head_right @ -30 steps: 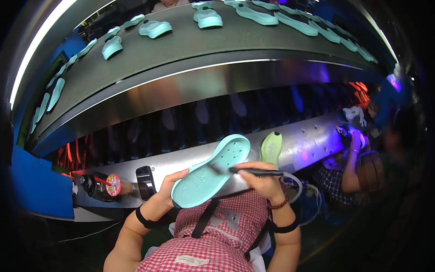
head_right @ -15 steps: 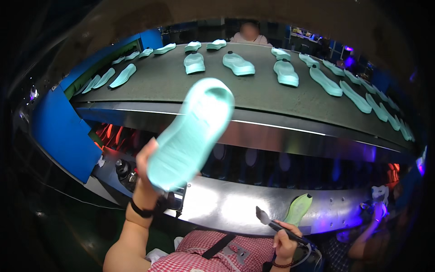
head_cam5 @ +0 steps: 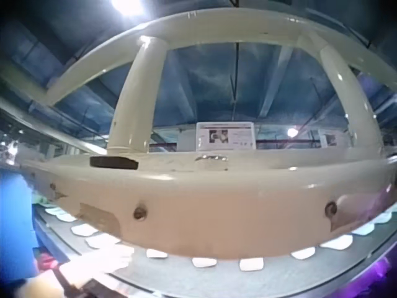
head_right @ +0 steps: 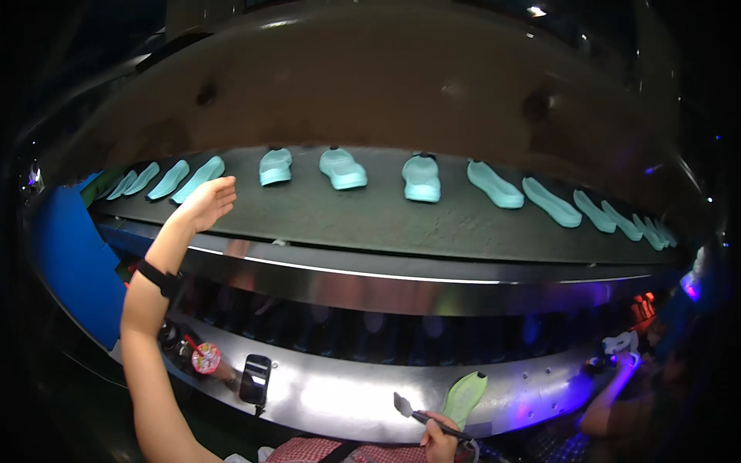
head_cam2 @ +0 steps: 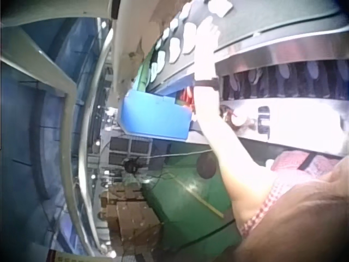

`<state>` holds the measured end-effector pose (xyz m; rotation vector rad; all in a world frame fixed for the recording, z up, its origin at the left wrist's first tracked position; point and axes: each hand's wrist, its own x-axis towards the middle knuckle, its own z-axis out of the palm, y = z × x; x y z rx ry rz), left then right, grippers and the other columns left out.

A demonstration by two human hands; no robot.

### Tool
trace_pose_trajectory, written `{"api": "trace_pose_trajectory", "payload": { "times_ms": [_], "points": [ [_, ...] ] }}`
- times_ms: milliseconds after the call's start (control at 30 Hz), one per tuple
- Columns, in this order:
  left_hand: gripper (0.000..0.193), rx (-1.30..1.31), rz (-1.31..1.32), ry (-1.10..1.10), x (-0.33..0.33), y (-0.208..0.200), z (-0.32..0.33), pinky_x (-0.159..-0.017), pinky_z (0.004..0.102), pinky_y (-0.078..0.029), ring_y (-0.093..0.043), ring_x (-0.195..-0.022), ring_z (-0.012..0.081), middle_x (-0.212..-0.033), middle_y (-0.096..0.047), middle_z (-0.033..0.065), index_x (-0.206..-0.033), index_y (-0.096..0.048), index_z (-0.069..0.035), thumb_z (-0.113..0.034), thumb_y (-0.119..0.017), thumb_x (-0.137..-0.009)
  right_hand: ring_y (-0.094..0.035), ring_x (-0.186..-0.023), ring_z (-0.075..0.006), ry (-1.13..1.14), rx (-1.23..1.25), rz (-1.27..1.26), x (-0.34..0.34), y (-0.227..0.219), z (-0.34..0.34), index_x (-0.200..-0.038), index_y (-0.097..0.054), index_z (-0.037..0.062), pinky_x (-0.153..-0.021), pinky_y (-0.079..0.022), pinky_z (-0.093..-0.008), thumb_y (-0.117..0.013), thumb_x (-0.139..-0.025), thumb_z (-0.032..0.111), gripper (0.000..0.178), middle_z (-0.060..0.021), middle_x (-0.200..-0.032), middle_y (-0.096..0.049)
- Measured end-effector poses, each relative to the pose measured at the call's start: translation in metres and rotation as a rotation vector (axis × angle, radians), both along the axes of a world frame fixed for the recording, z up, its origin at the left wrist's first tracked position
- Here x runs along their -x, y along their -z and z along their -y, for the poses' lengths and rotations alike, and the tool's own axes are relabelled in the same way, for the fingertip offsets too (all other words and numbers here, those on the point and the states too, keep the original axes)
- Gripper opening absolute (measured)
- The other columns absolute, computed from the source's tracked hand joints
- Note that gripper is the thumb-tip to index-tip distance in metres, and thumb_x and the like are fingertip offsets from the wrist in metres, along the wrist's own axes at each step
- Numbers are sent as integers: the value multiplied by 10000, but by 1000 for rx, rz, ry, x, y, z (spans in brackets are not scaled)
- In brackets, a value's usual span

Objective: Apply adhesive to shoe soles using a brush in a manufacturing environment.

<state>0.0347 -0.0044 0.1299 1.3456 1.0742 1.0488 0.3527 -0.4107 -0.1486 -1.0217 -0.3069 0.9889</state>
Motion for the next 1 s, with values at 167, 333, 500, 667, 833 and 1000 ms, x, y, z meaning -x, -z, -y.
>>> {"api": "trace_pose_trajectory", "payload": {
  "times_ms": [167,333,500,667,833,1000],
  "points": [
    [621,-665,-844,-10,-61,-12,-52,-1017,351,-236,-282,-1247,327,-1295,-365,224,-1251,-356,35,-303,-569,-776,-477,-442,-129,-55,57,-35,1,17,-7,-959,-546,-62,-411,-386,-205,-540,-788,33,196,-179,-882,-603],
    [562,-788,-1444,6,-83,16,-87,-1023,376,-228,-275,-1251,297,-1351,-312,143,-1254,-424,-120,-416,-512,-785,-480,-448,-129,-61,143,-83,-8,36,-8,-958,-550,-60,-414,-387,-203,-541,-790,34,193,-165,-864,-603],
    [361,-750,-1447,45,-158,-10,-55,-883,381,-376,-464,-1070,298,-1165,-495,148,-1110,-522,-79,-261,-514,-799,-482,-453,-129,3,171,-118,-14,48,-5,-957,-555,-58,-417,-387,-202,-542,-792,35,190,-151,-846,-603],
    [359,-898,-1292,359,-155,14,-31,-821,392,-409,-514,-968,312,-1086,-506,185,-1081,-500,-62,-114,-560,-731,-485,-458,-129,-22,173,-137,-4,70,-4,-956,-560,-56,-420,-387,-200,-543,-794,36,187,-137,-827,-602],
    [268,-823,-1259,202,-112,5,54,-850,364,-388,-482,-990,284,-991,-531,163,-957,-528,-22,-167,-604,-745,-491,-541,-97,35,163,-96,12,31,1,-956,-592,-52,-508,-379,-185,-594,-785,60,204,-60,-686,-582],
    [240,-956,-247,-67,-66,71,113,-895,360,-341,-432,-1024,253,-1033,-497,108,-904,-487,-31,-244,-526,-799,-541,-758,-118,120,7,97,6,14,6,-1031,-563,-43,-677,-435,-214,-578,-727,-57,305,-105,-962,-603]
  ]
}}
